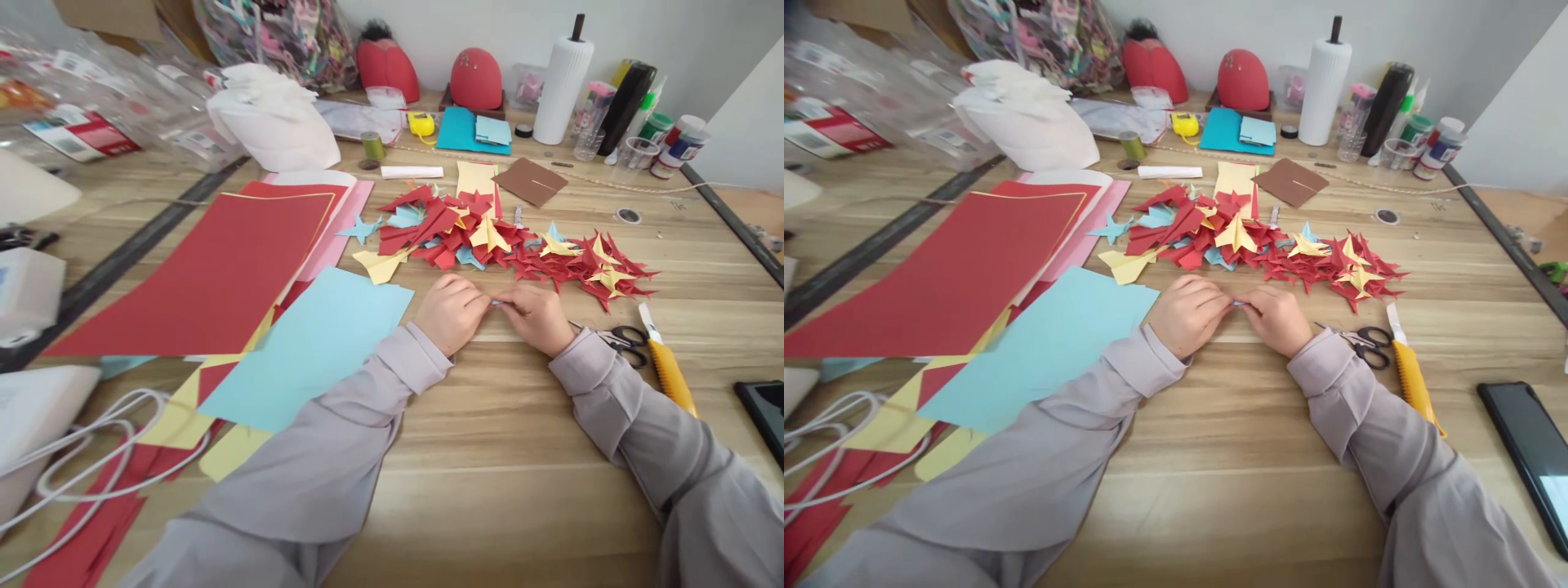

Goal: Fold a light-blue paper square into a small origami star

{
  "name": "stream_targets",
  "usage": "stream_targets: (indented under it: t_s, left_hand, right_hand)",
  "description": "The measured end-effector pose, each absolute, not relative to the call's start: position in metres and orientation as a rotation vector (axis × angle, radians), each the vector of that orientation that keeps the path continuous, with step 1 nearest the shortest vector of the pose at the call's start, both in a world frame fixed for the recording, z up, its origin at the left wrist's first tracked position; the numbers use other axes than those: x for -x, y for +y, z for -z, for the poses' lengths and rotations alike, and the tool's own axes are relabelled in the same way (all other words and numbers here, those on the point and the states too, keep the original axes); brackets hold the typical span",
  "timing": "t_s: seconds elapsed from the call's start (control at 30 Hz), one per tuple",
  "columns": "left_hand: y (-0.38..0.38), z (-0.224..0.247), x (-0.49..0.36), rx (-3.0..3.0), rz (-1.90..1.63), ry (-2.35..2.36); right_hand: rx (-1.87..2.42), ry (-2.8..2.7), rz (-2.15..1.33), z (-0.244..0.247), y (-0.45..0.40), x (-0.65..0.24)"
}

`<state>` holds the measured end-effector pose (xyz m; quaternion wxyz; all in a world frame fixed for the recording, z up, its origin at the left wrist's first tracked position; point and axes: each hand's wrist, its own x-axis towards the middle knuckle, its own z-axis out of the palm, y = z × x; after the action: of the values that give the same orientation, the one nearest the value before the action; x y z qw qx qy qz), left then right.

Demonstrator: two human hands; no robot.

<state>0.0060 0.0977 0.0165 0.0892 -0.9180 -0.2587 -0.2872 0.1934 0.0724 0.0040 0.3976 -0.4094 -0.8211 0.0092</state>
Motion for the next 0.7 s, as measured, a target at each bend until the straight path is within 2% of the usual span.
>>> stream_targets:
  t_s: [0.7]
  left_hand:
    - [0.098,-0.0203,-0.0077,2.78,0.803,-0.808]
  right_hand:
    - [1.169,-2.222,-0.032,-0.0036,0.0712,-0.1914]
